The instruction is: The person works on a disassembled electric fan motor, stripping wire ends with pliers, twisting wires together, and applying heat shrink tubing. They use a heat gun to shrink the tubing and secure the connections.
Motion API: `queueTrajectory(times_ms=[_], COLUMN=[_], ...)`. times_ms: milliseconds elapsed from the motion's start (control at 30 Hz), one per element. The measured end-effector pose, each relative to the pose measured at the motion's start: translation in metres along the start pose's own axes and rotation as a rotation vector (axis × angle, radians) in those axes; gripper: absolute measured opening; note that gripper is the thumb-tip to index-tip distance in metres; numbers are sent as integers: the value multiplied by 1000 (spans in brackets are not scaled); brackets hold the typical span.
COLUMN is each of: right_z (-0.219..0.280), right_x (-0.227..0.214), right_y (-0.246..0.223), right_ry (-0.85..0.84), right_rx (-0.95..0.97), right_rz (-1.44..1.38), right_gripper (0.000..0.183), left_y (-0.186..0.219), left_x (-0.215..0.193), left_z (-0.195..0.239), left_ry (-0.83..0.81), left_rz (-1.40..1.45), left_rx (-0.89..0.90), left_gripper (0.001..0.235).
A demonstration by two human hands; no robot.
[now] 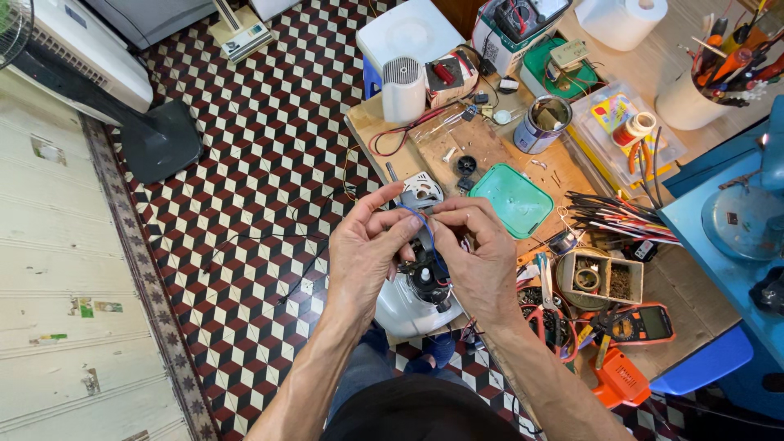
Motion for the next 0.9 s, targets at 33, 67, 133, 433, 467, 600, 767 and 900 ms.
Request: queueTrajectory(times_ms=[33,67,133,433,467,600,767,900], right_z=[0,0,0,-12,-19,-45,-53,-55], right_x=[-1,-1,1,0,-1,6,18,23], right_y=[1,0,-1,-11,-20,-40,-44,-47], right_ry=[6,7,5,-206,-268,-537,-704,-688], right_rx=[3,-5,-23,20,-57,-215,-174,-166], right_rz=[24,20,9,-8,59,310,590,743], right_gripper=[5,5,6,12,15,21,20,23], left_y=[0,0,1,0,0,0,-2,1], left_x=[0,1,0,5,6,13,19,16], left_z=[0,0,1,-1,-2,-2,-2,-1], left_ry=[1,-1,-3,-66,-76,-120,-113,-76], left_rz=[-3,-4,-4,12,17,-20,-29,-70], left_rx=[-4,-4,-1,-15,-5,57,106,147], left_gripper=[54,54,53,63,65,67,65,61])
Point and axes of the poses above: each hand's wrist, its own z-axis away from the middle knuckle, its own x-axis out of the palm, y = z × x, the point moved 10 cm from there along -z, towards the middle knuckle, and after that the axes turned 5 degrees about y, right-handed, at the moved point
